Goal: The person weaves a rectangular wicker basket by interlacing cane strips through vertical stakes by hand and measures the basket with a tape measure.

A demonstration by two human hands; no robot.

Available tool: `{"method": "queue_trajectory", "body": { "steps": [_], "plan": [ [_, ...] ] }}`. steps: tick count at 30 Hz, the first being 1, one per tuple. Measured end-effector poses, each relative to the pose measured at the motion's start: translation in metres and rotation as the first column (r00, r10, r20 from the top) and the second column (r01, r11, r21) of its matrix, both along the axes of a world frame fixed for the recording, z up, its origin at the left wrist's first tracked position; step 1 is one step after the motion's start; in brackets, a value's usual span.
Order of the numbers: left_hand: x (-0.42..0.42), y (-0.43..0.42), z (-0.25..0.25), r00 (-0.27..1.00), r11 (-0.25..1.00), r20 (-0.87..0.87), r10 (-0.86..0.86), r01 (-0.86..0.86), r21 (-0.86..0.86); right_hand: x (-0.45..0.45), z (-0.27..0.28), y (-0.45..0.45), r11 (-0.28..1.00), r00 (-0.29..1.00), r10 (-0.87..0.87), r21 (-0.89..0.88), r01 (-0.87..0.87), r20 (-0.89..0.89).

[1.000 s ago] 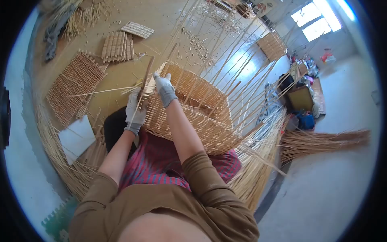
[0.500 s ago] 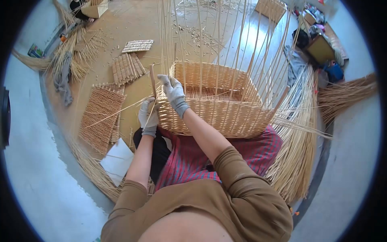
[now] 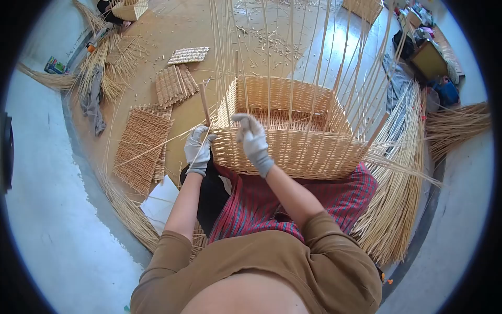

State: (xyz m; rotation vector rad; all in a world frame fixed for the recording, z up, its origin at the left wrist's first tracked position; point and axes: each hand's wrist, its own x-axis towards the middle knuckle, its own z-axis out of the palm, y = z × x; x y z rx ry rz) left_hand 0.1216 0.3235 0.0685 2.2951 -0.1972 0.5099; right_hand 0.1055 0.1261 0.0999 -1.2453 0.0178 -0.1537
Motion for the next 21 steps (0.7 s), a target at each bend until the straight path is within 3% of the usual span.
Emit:
{"method": "queue_trajectory", "body": {
  "steps": [1, 3, 4, 5, 7, 8, 9, 10, 11, 12, 13, 14, 15, 17, 18, 19, 21],
  "plan": [
    [0.000, -0.007, -0.004, 1.000, 1.000, 0.009, 0.011, -0.011, -0.015, 0.005, 0.003, -0.004, 1.000, 1.000, 0.011, -0.015, -0.011, 0.009],
    [-0.013, -0.011, -0.013, 0.995, 0.994, 0.046, 0.093, -0.090, -0.056, 0.001, 0.004, 0.000, 0.991, 0.997, -0.058, 0.122, 0.052, 0.041],
    [-0.020, -0.016, -0.009, 0.986, 0.996, 0.141, 0.087, -0.083, -0.036, 0.002, -0.004, -0.013, 0.988, 0.999, -0.036, 0.154, 0.034, 0.013],
    [-0.026, -0.024, -0.007, 0.988, 0.981, 0.149, -0.033, 0.060, -0.184, 0.004, -0.011, -0.021, 0.989, 0.999, -0.030, 0.145, 0.026, 0.022],
    [-0.033, -0.037, 0.006, 0.983, 0.979, 0.085, -0.164, 0.151, 0.135, -0.005, -0.011, -0.035, 0.987, 0.986, -0.081, 0.128, 0.100, -0.143],
    [-0.041, -0.045, 0.008, 0.984, 0.982, 0.079, -0.159, 0.150, 0.119, -0.013, -0.010, -0.046, 0.990, 0.971, -0.062, 0.108, 0.089, -0.231],
    [-0.045, -0.054, 0.011, 0.985, 0.973, -0.069, -0.159, 0.168, 0.157, -0.015, -0.008, -0.047, 0.992, 0.972, -0.060, 0.094, 0.083, -0.228],
    [-0.041, -0.061, 0.015, 0.967, 0.962, -0.203, -0.153, 0.192, 0.192, -0.009, -0.004, -0.048, 0.985, 0.981, -0.126, -0.137, 0.106, -0.149],
    [-0.035, -0.066, 0.019, 0.969, 0.964, -0.193, -0.155, 0.191, 0.183, -0.005, -0.002, -0.049, 0.924, 0.982, -0.179, -0.353, 0.146, -0.061],
    [-0.032, -0.071, 0.021, 0.953, 0.959, -0.271, -0.135, 0.195, 0.206, 0.006, 0.015, -0.044, 0.821, 0.970, -0.199, -0.517, 0.241, 0.136],
    [-0.034, -0.074, 0.020, 0.929, 0.953, -0.354, -0.111, 0.201, 0.227, 0.025, 0.019, -0.039, 0.613, 0.943, -0.147, -0.720, 0.325, 0.300],
    [-0.033, -0.076, 0.012, 0.950, 0.955, -0.291, -0.112, 0.184, 0.231, 0.044, 0.023, -0.033, 0.353, 0.899, -0.040, -0.835, 0.422, 0.437],
    [-0.035, -0.079, 0.014, 0.949, 0.958, -0.295, -0.111, 0.181, 0.223, 0.055, 0.030, -0.027, 0.349, 0.901, -0.033, -0.840, 0.416, 0.433],
    [-0.034, -0.079, 0.022, 0.928, 0.938, -0.369, -0.049, 0.170, 0.303, 0.067, 0.047, -0.014, 0.643, 0.886, -0.113, -0.647, 0.410, 0.449],
    [-0.032, -0.078, 0.021, 0.930, 0.940, -0.365, -0.049, 0.167, 0.299, 0.059, 0.050, -0.021, 0.586, 0.945, -0.149, -0.743, 0.323, 0.292],
    [-0.032, -0.078, 0.016, 0.939, 0.938, -0.340, -0.044, 0.156, 0.310, 0.043, 0.044, -0.036, 0.581, 0.945, -0.148, -0.747, 0.322, 0.292],
    [-0.034, -0.078, 0.012, 0.944, 0.937, -0.324, -0.054, 0.160, 0.309, 0.000, 0.017, -0.077, 0.831, 0.979, 0.007, -0.546, 0.107, 0.202]
  ]
}}
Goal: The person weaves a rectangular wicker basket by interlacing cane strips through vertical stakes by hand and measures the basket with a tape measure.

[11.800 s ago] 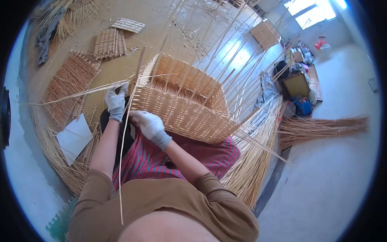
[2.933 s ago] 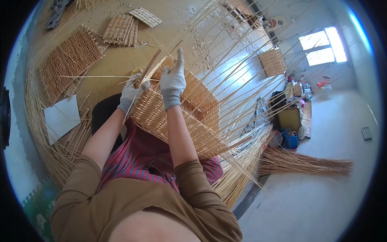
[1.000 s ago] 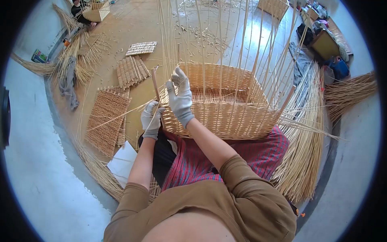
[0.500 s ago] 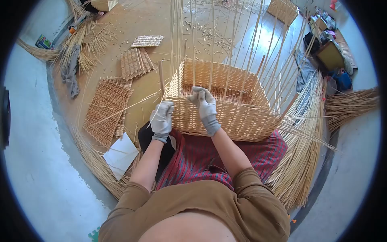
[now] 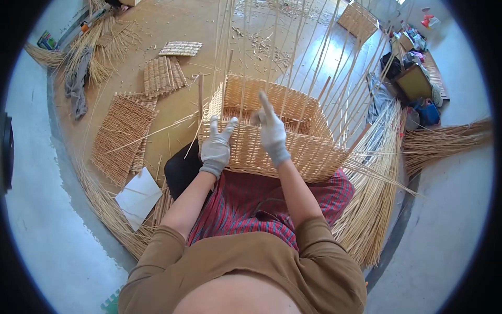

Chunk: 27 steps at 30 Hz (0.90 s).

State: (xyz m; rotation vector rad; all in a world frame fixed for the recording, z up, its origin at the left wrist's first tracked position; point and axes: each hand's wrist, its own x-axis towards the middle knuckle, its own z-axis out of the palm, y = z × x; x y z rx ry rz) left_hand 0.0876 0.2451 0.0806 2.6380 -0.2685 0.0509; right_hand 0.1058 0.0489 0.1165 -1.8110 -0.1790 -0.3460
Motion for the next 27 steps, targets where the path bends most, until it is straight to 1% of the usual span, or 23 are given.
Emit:
{"method": "queue_trajectory", "body": {
  "steps": [2, 3, 4, 5, 6, 7, 8, 9, 10, 11, 12, 13, 14, 16, 17, 18, 19, 20, 22, 23, 24, 25, 27],
  "plan": [
    [0.002, -0.002, 0.003, 1.000, 1.000, 0.009, -0.012, 0.012, 0.026, -0.039, -0.028, -0.027, 0.992, 1.000, -0.007, -0.125, 0.005, -0.014],
    [0.001, -0.001, 0.001, 0.998, 0.997, 0.060, -0.004, 0.008, -0.073, -0.051, -0.029, -0.033, 0.991, 1.000, -0.013, -0.133, 0.010, -0.018],
    [0.002, 0.004, -0.006, 0.998, 0.997, 0.060, -0.005, 0.009, -0.080, -0.058, -0.029, -0.038, 0.988, 0.990, -0.139, -0.059, 0.140, 0.027],
    [0.003, 0.012, -0.016, 0.955, 0.959, 0.295, 0.022, 0.063, -0.277, -0.063, -0.029, -0.040, 0.964, 0.962, -0.266, 0.026, 0.265, 0.065],
    [0.007, 0.020, -0.026, 0.857, 0.883, 0.507, 0.095, 0.163, -0.440, -0.064, -0.021, -0.039, 0.963, 0.960, -0.268, 0.029, 0.267, 0.074],
    [0.009, 0.028, -0.034, 0.884, 0.814, 0.381, 0.272, 0.000, -0.581, -0.068, -0.002, -0.034, 0.898, 0.913, -0.349, -0.201, 0.390, 0.212],
    [0.008, 0.036, -0.042, 0.876, 0.705, 0.222, 0.429, -0.170, -0.689, -0.073, 0.015, -0.028, 0.761, 0.851, -0.385, -0.400, 0.511, 0.356],
    [0.013, 0.043, -0.035, 0.828, 0.620, 0.087, 0.554, -0.340, -0.707, -0.074, 0.023, -0.014, 0.702, 0.817, -0.350, -0.448, 0.553, 0.459],
    [0.019, 0.052, -0.033, 0.826, 0.618, 0.087, 0.557, -0.343, -0.707, -0.076, 0.031, 0.004, 0.734, 0.846, -0.267, -0.472, 0.488, 0.461],
    [0.026, 0.061, -0.031, 0.823, 0.674, 0.173, 0.540, -0.301, -0.675, -0.079, 0.038, 0.024, 0.759, 0.868, -0.180, -0.495, 0.422, 0.463],
    [0.033, 0.067, -0.030, 0.817, 0.727, 0.258, 0.516, -0.258, -0.637, -0.088, 0.043, 0.051, 0.782, 0.941, -0.046, -0.574, 0.242, 0.335],
    [0.040, 0.070, -0.033, 0.854, 0.696, 0.239, 0.461, -0.181, -0.695, -0.087, 0.030, 0.069, 0.833, 0.977, 0.145, -0.552, -0.034, 0.158],
    [0.046, 0.072, -0.040, 0.854, 0.697, 0.244, 0.459, -0.176, -0.696, -0.089, 0.033, 0.093, 0.877, 0.951, 0.284, -0.433, -0.207, 0.122],
    [0.058, 0.075, -0.049, 0.923, 0.458, 0.082, 0.376, -0.109, -0.882, -0.084, 0.044, 0.134, 0.859, 0.935, 0.339, -0.438, -0.265, 0.099],
    [0.058, 0.077, -0.049, 0.933, 0.515, 0.108, 0.342, -0.090, -0.853, -0.076, 0.048, 0.152, 0.863, 0.936, 0.335, -0.432, -0.261, 0.105],
    [0.059, 0.081, -0.050, 0.935, 0.523, 0.109, 0.337, -0.089, -0.848, -0.067, 0.052, 0.169, 0.894, 0.956, 0.272, -0.395, -0.211, 0.105],
    [0.059, 0.088, -0.052, 0.967, 0.450, 0.041, 0.252, -0.080, -0.890, -0.058, 0.054, 0.180, 0.920, 0.973, 0.208, -0.358, -0.160, 0.100],
    [0.057, 0.096, -0.054, 0.987, 0.370, -0.025, 0.161, -0.084, -0.925, -0.048, 0.050, 0.187, 0.923, 0.974, 0.204, -0.350, -0.160, 0.094],
    [0.061, 0.117, -0.056, 0.992, 0.201, -0.120, -0.029, -0.112, -0.973, -0.026, 0.034, 0.196, 0.804, 0.957, 0.249, -0.582, -0.120, 0.146],
    [0.065, 0.126, -0.055, 0.981, 0.112, -0.148, -0.126, -0.135, -0.985, -0.023, 0.025, 0.196, 0.741, 0.940, 0.308, -0.657, -0.138, 0.150],
    [0.067, 0.132, -0.052, 0.960, 0.021, -0.167, -0.225, -0.166, -0.986, -0.025, 0.022, 0.196, 0.739, 0.938, 0.314, -0.658, -0.141, 0.151],
    [0.072, 0.134, -0.049, 0.961, 0.015, -0.164, -0.221, -0.165, -0.986, -0.028, 0.019, 0.194, 0.748, 0.936, 0.311, -0.650, -0.135, 0.164],
    [0.085, 0.138, -0.036, 0.953, 0.311, -0.187, -0.240, -0.107, -0.944, -0.037, 0.029, 0.181, 0.781, 0.944, 0.257, -0.620, -0.078, 0.205]
  ]
}}
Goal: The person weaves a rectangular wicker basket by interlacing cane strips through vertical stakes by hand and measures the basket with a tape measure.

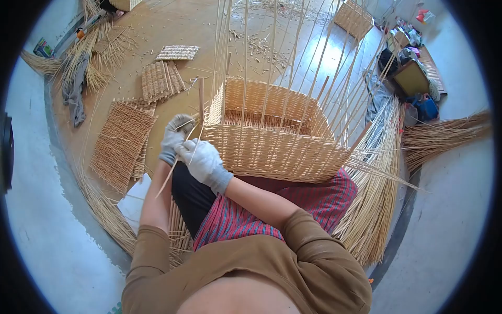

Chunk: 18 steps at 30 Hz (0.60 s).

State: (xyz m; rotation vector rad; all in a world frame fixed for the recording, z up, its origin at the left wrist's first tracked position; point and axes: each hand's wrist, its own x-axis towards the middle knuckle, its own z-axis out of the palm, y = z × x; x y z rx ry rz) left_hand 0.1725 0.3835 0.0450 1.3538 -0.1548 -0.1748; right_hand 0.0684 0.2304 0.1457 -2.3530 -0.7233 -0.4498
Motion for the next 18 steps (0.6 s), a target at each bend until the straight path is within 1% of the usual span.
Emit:
{"method": "queue_trajectory", "body": {
  "steps": [1, 2, 3, 4, 5, 6, 7, 8, 9, 10, 11, 12, 13, 14, 15, 16, 17, 18],
  "plan": [
    [0.008, 0.001, 0.012, 0.999, 0.989, 0.022, -0.038, 0.034, 0.143, -0.001, 0.000, -0.007, 1.000, 1.000, 0.002, -0.009, -0.002, 0.000],
    [0.015, 0.005, 0.030, 0.977, 0.974, -0.059, -0.205, 0.210, 0.088, -0.005, -0.002, -0.013, 1.000, 1.000, 0.003, 0.027, -0.003, -0.013],
    [0.024, 0.009, 0.030, 0.975, 0.973, -0.065, -0.212, 0.216, 0.079, -0.011, -0.003, -0.020, 0.998, 1.000, 0.000, 0.065, 0.002, -0.029],
    [0.037, 0.014, 0.031, 0.933, 0.909, -0.069, -0.353, 0.359, 0.211, -0.015, -0.004, -0.026, 0.997, 0.997, 0.005, 0.076, 0.001, -0.075],
    [0.048, 0.013, 0.032, 0.870, 0.807, -0.091, -0.484, 0.484, 0.340, -0.016, -0.003, -0.031, 0.997, 0.997, -0.001, 0.071, 0.006, -0.075],
    [0.055, 0.007, 0.035, 0.826, 0.787, -0.105, -0.553, 0.560, 0.260, -0.019, 0.000, -0.035, 0.994, 0.997, -0.018, 0.110, 0.026, -0.071],
    [0.057, 0.003, 0.036, 0.825, 0.786, -0.107, -0.555, 0.562, 0.258, -0.022, 0.001, -0.038, 0.988, 0.997, -0.031, 0.150, 0.041, -0.069],
    [0.059, 0.000, 0.037, 0.795, 0.764, -0.093, -0.600, 0.604, 0.227, -0.024, 0.000, -0.045, 0.979, 0.985, -0.034, 0.192, 0.066, -0.166],
    [0.059, -0.002, 0.039, 0.763, 0.740, -0.078, -0.642, 0.643, 0.198, -0.026, -0.015, -0.054, 0.964, 0.980, -0.075, 0.238, 0.118, -0.184],
    [0.049, -0.006, 0.044, 0.812, 0.773, -0.117, -0.572, 0.581, 0.254, -0.023, -0.036, -0.068, 0.852, 0.965, -0.034, 0.497, 0.163, -0.258],
    [0.042, -0.010, 0.038, 0.812, 0.772, -0.118, -0.572, 0.581, 0.258, -0.019, -0.049, -0.082, 0.669, 0.949, 0.025, 0.711, 0.217, -0.314],
    [0.037, -0.014, 0.027, 0.870, 0.848, -0.099, -0.483, 0.493, 0.194, -0.010, -0.048, -0.094, 0.537, 0.860, -0.037, 0.716, 0.447, -0.509],
    [0.030, -0.017, 0.018, 0.917, 0.909, -0.095, -0.388, 0.398, 0.123, 0.002, -0.039, -0.100, 0.381, 0.719, -0.062, 0.649, 0.658, -0.692],
    [0.028, -0.019, 0.011, 0.922, 0.917, -0.107, -0.373, 0.384, 0.109, 0.010, -0.032, -0.101, 0.453, 0.735, -0.113, 0.624, 0.637, -0.668],
    [0.023, -0.023, 0.016, 0.923, 0.919, -0.109, -0.369, 0.380, 0.107, 0.025, -0.015, -0.101, 0.526, 0.759, -0.160, 0.596, 0.607, -0.632],
    [0.016, -0.029, 0.026, 0.945, 0.947, -0.137, -0.297, 0.310, 0.089, 0.051, -0.014, -0.100, 0.717, 0.898, -0.297, 0.546, 0.434, -0.324],
    [0.009, -0.034, 0.032, 0.959, 0.968, -0.171, -0.225, 0.241, 0.076, 0.076, -0.014, -0.093, 0.870, 0.944, -0.329, 0.400, 0.288, 0.035],
    [0.008, -0.037, 0.032, 0.975, 0.970, -0.123, -0.187, 0.203, 0.137, 0.093, 0.004, -0.081, 0.890, 0.919, -0.393, 0.242, 0.386, -0.020]
  ]
}}
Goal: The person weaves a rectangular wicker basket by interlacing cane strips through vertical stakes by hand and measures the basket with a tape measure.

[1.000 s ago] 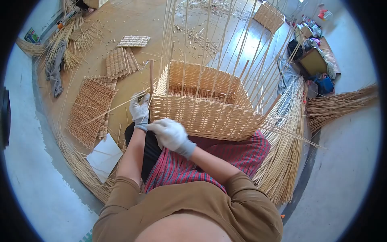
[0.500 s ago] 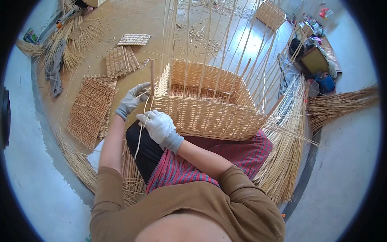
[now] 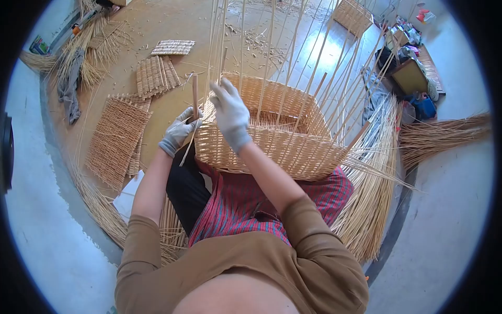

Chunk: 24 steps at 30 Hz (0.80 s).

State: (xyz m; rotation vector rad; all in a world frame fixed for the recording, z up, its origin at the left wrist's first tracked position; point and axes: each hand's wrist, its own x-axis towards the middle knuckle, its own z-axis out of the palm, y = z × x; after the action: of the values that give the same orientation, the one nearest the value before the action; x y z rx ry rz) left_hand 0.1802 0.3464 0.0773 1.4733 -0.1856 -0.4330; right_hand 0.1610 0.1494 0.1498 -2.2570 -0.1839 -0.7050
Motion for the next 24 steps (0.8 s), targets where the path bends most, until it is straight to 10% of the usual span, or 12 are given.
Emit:
{"method": "queue_trajectory", "body": {
  "steps": [2, 6, 8, 11, 13, 17, 24],
  "plan": [
    [0.002, 0.000, -0.008, 0.998, 0.999, -0.062, 0.033, -0.035, -0.021, 0.016, 0.024, 0.009, 0.988, 0.992, -0.074, -0.140, 0.059, -0.102],
    [0.007, -0.010, -0.040, 0.985, 0.985, -0.090, 0.146, -0.154, -0.084, -0.029, 0.028, -0.022, 0.938, 0.945, 0.030, 0.335, 0.086, -0.327],
    [0.007, -0.016, -0.058, 0.983, 0.973, -0.061, 0.174, -0.181, -0.142, -0.066, -0.066, -0.070, 0.943, 0.989, 0.108, 0.324, -0.069, -0.103],
    [0.007, -0.029, -0.063, 0.984, 0.945, -0.057, 0.166, -0.176, -0.276, -0.135, -0.059, -0.068, 0.808, 0.819, 0.100, 0.526, 0.265, -0.566],
    [-0.002, -0.029, -0.037, 0.977, 0.969, 0.055, 0.204, -0.194, -0.154, -0.109, -0.038, -0.051, 0.907, 0.998, 0.054, 0.420, -0.037, -0.029],
    [-0.007, -0.023, -0.036, 0.986, 0.974, -0.065, 0.157, -0.165, -0.158, -0.028, 0.021, 0.000, 0.996, 0.823, -0.079, -0.016, 0.085, -0.562],
    [-0.009, -0.021, -0.023, 0.983, 0.981, -0.045, 0.180, -0.183, -0.067, 0.029, -0.029, -0.009, 0.979, 0.781, -0.171, -0.193, 0.066, -0.600]
  ]
}}
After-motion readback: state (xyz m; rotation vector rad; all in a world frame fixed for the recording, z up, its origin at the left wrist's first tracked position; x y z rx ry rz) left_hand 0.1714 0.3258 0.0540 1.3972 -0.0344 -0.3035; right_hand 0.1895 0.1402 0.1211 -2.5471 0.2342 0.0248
